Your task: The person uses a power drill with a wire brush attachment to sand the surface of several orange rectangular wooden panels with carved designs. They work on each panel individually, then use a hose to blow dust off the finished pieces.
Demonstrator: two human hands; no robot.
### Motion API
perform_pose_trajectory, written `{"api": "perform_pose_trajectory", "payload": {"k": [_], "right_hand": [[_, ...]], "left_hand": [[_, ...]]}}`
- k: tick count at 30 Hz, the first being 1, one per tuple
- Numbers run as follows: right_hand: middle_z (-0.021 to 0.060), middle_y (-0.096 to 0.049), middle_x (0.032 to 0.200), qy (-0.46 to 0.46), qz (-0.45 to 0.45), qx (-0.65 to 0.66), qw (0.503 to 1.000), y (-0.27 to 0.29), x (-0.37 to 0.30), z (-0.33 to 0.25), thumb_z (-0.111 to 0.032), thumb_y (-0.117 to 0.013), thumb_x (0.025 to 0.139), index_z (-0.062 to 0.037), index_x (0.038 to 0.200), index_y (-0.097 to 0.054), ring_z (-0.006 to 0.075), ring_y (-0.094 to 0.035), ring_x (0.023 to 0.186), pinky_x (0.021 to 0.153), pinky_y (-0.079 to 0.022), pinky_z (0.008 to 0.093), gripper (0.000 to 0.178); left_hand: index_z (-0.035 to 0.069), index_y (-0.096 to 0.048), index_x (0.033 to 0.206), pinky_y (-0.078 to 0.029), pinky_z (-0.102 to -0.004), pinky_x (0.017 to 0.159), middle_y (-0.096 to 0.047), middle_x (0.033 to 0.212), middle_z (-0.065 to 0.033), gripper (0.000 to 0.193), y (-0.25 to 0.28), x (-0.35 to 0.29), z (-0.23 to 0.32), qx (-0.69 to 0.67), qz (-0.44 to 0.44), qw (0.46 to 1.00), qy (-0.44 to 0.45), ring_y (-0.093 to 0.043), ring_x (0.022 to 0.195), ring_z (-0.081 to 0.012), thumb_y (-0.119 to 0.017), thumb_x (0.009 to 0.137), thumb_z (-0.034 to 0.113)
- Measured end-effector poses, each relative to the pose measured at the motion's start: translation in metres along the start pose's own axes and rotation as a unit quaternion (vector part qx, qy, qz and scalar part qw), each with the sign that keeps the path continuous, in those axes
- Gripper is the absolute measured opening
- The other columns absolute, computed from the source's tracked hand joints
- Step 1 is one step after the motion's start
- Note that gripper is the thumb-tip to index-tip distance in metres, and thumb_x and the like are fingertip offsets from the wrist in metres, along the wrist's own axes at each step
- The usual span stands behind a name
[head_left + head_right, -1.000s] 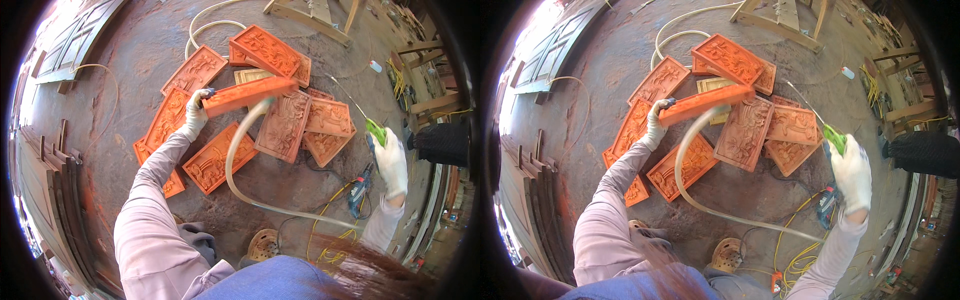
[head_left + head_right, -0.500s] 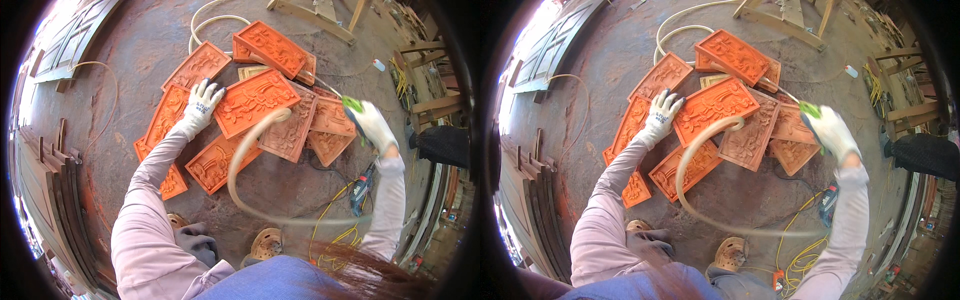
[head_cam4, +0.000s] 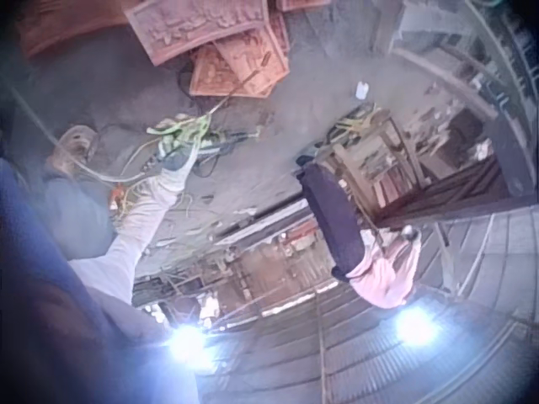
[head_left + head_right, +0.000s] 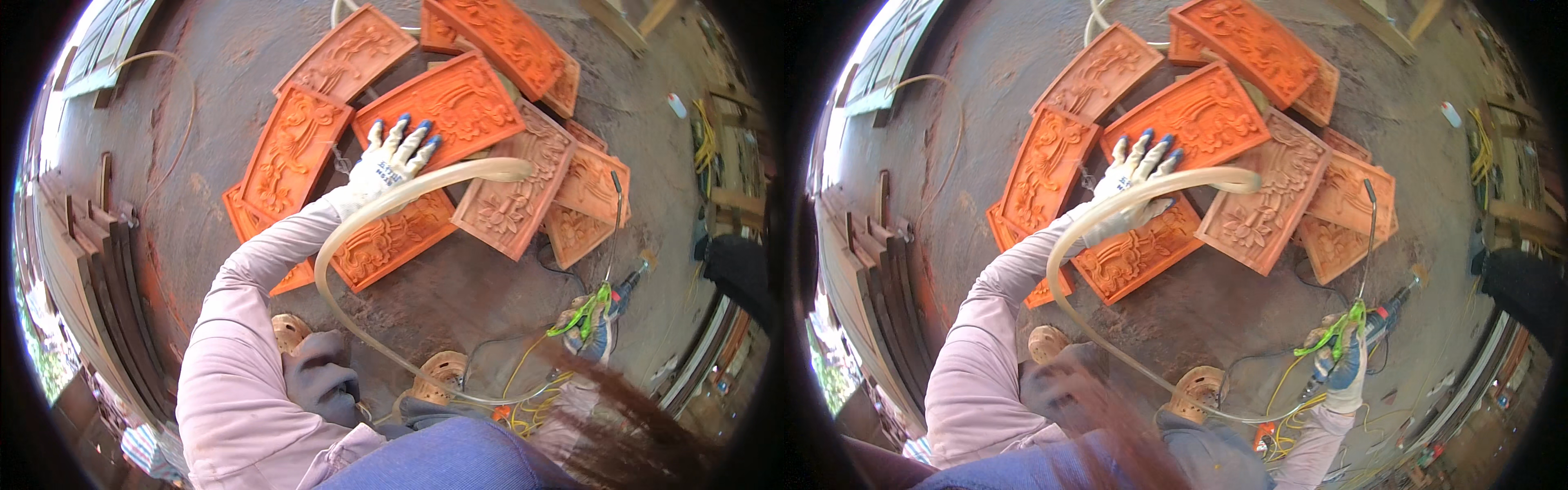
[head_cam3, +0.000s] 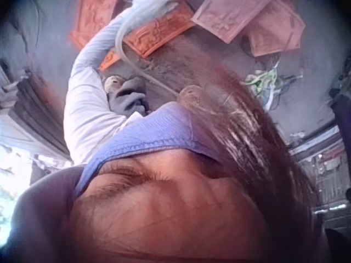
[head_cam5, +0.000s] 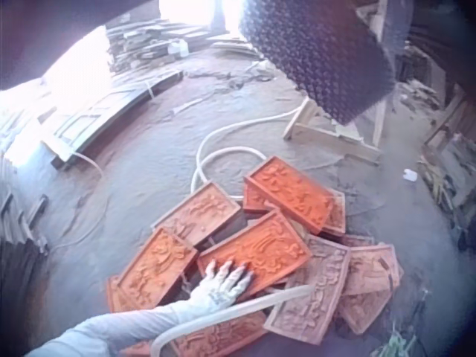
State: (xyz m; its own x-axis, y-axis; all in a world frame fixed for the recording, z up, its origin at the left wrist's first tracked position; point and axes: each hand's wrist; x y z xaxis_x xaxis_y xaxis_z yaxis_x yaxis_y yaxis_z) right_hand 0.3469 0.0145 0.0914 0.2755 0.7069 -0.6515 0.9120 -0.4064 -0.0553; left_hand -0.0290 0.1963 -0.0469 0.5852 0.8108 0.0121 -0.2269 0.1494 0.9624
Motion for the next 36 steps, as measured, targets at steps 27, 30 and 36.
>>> {"api": "perform_pose_trajectory", "payload": {"k": [27,30,36], "right_hand": [[0.0153,-0.06,0.099,-0.011,-0.052,0.119,0.991,-0.022,0.012,0.045,-0.045,-0.05,0.094,-0.005,0.112,-0.056,0.0239,-0.056,0.072,0.05,-0.044,0.0294,0.044],[0.0145,-0.06,0.1,-0.096,-0.068,0.226,0.967,-0.043,0.021,0.039,-0.045,-0.05,0.094,-0.0063,0.112,-0.057,0.0274,-0.057,0.078,0.054,-0.046,0.0321,0.043],[0.0121,-0.058,0.099,-0.155,-0.086,0.275,0.945,-0.035,-0.009,0.033,-0.045,-0.045,0.096,-0.0073,0.114,-0.056,0.0284,-0.056,0.085,0.066,-0.048,0.0363,0.044]], "left_hand": [[0.007,-0.058,0.108,-0.041,-0.0453,0.096,-0.057,0.115,-0.0115,0.06,-0.008,-0.01,0.009,-0.261,0.245,0.934,-0.01,-0.052,0.114,-0.032,-0.082,0.063,0.039],[-0.008,-0.035,0.132,-0.036,-0.0481,0.101,-0.045,0.131,-0.0257,0.097,0.004,0.015,0.057,-0.393,0.243,0.886,-0.028,-0.045,0.12,-0.0415,-0.078,0.067,0.05],[0.0,-0.051,0.112,-0.045,-0.0473,0.08,-0.058,0.093,-0.0173,0.055,0.018,0.056,0.12,-0.334,0.075,0.939,0.038,-0.059,0.091,-0.0322,-0.069,0.076,0.037]]}}
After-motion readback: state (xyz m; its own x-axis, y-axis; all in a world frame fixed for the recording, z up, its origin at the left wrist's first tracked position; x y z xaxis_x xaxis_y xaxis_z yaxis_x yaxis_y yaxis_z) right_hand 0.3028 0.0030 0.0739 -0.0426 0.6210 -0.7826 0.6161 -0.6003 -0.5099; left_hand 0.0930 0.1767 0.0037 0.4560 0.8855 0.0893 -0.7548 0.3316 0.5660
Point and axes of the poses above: each hand's wrist, its own x-axis towards the middle knuckle, its own y-axis out of the back of the hand, z = x × y
